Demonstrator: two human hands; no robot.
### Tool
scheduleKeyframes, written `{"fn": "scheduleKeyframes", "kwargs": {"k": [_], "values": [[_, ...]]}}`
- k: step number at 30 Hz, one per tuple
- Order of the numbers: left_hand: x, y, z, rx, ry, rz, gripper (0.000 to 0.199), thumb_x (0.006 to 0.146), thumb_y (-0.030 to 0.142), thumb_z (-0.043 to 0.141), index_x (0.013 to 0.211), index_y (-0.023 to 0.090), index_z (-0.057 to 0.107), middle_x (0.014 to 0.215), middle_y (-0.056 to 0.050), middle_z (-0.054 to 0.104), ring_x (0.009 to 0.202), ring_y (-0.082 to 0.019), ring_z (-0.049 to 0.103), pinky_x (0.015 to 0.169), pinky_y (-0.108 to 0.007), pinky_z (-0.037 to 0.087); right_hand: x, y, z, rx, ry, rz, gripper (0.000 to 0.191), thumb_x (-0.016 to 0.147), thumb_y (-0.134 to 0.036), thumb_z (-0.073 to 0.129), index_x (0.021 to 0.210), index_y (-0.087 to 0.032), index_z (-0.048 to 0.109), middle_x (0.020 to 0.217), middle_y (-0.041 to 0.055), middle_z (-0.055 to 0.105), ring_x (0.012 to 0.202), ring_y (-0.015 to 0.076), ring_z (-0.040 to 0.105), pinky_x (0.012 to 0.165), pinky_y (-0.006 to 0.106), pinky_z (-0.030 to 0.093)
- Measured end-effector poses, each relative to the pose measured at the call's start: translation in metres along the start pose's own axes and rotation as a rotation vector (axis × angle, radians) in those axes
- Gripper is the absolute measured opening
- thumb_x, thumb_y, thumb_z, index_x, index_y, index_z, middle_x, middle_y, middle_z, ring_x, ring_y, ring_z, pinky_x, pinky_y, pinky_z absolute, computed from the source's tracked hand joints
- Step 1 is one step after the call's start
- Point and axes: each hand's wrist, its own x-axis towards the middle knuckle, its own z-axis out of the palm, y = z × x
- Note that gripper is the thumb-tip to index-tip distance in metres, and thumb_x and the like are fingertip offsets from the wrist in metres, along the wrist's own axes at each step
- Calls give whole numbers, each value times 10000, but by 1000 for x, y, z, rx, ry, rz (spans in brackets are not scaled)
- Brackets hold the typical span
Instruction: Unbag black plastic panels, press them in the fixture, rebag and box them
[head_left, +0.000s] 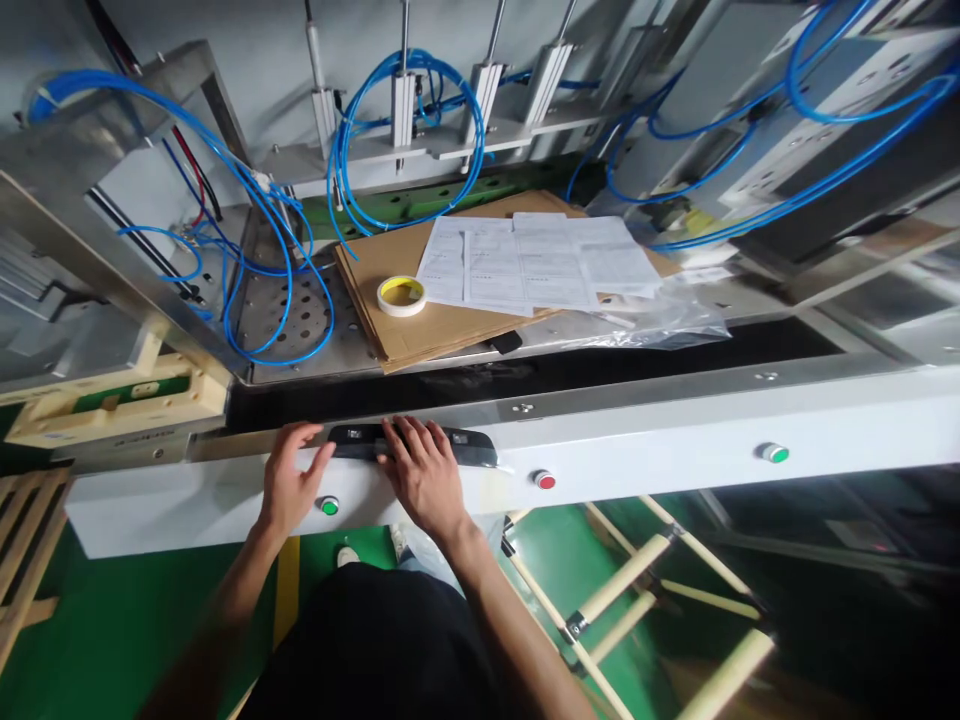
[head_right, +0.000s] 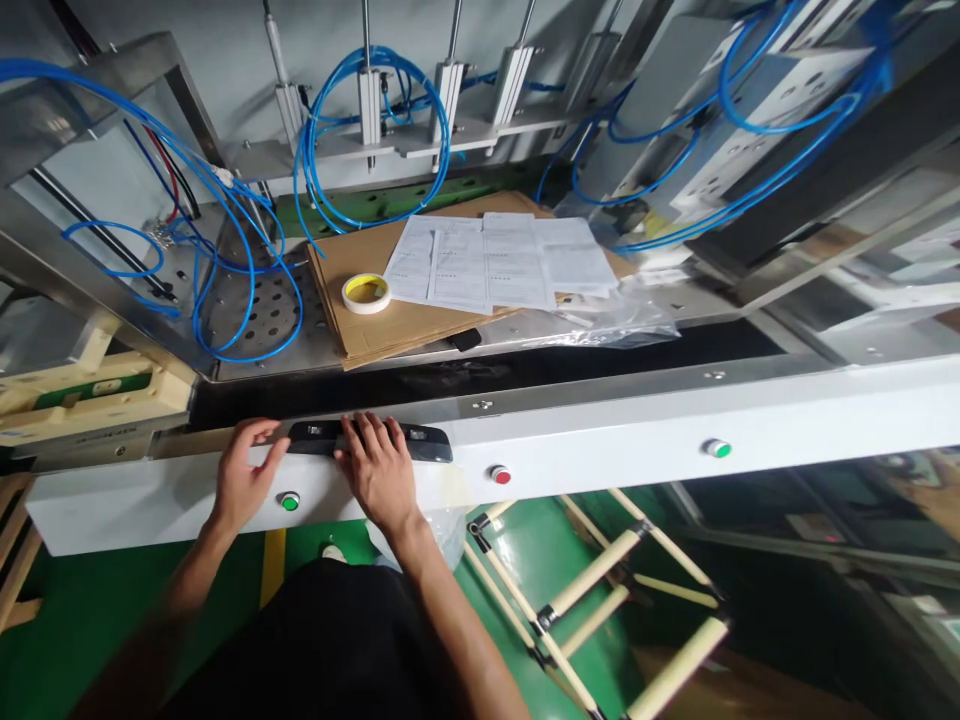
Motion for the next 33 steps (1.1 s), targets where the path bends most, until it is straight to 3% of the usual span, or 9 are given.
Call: {"fn": "scheduleKeyframes", "kwargs": {"k": [2,4,7,9,15,19,23,28,33], "values": [[-15,4,-6,109,193,45,228,1012,314,639,1225,231,638,1089,-80,687,977,-237,667,881,-395,569,1,2,6,-2,-56,29,475,1105,-356,472,1520,-138,553,1420,163,686,1364,291,575,1200,498,397],[-30,11,-7,213,202,172,320,1007,291,650,1319,232,609,1165,-109,693,1067,-278,677,934,-439,574,1,5,6,9,-90,38,482,1102,-340,466,1536,-142,533,1427,170,675,1367,302,565,1199,511,393],[-41,23,8,344,-111,435,464,1009,266,635,1464,228,547,1385,-138,686,1303,-320,644,1093,-486,544,1,4,3,12,-112,50,473,1088,-303,469,1532,-153,533,1410,178,677,1349,317,565,1178,525,401],[-39,27,25,412,-279,507,529,1032,249,582,1547,192,477,1515,-146,632,1431,-314,576,1175,-486,505,1,2,1,1,-113,41,464,1077,-275,476,1524,-164,538,1393,175,684,1333,319,569,1170,524,397],[-21,16,52,511,-364,503,480,1062,182,456,1537,125,493,1546,-159,614,1444,-282,576,1181,-457,511,2,-1,-1,11,-123,22,438,1093,-240,422,1504,-158,547,1358,154,707,1266,301,605,1149,496,397],[-12,13,45,497,-422,542,387,1058,161,451,1408,111,609,1441,-195,678,1360,-302,633,1124,-471,539,2,0,-11,34,-60,25,482,1116,-319,410,1543,-108,482,1410,175,685,1332,297,587,1197,510,368],[6,19,35,410,-552,496,420,1022,223,552,1435,154,582,1444,-182,664,1329,-333,633,1111,-522,536,-9,-5,-26,22,25,22,454,1094,-365,507,1512,-189,534,1398,146,691,1345,302,579,1192,523,387],[29,31,24,274,-697,458,375,971,197,616,1345,175,611,1343,-150,701,1258,-302,659,1098,-479,551,-19,-4,-28,-29,-40,-51,456,1057,-161,498,1499,-244,569,1301,111,724,1197,271,623,1062,445,458],[40,38,22,216,-756,429,329,969,197,623,1297,206,608,1230,-112,746,1162,-294,707,1027,-454,584,-2,5,-31,8,-151,-36,498,1003,-104,503,1477,-228,591,1173,111,723,1055,278,602,930,417,466]]}}
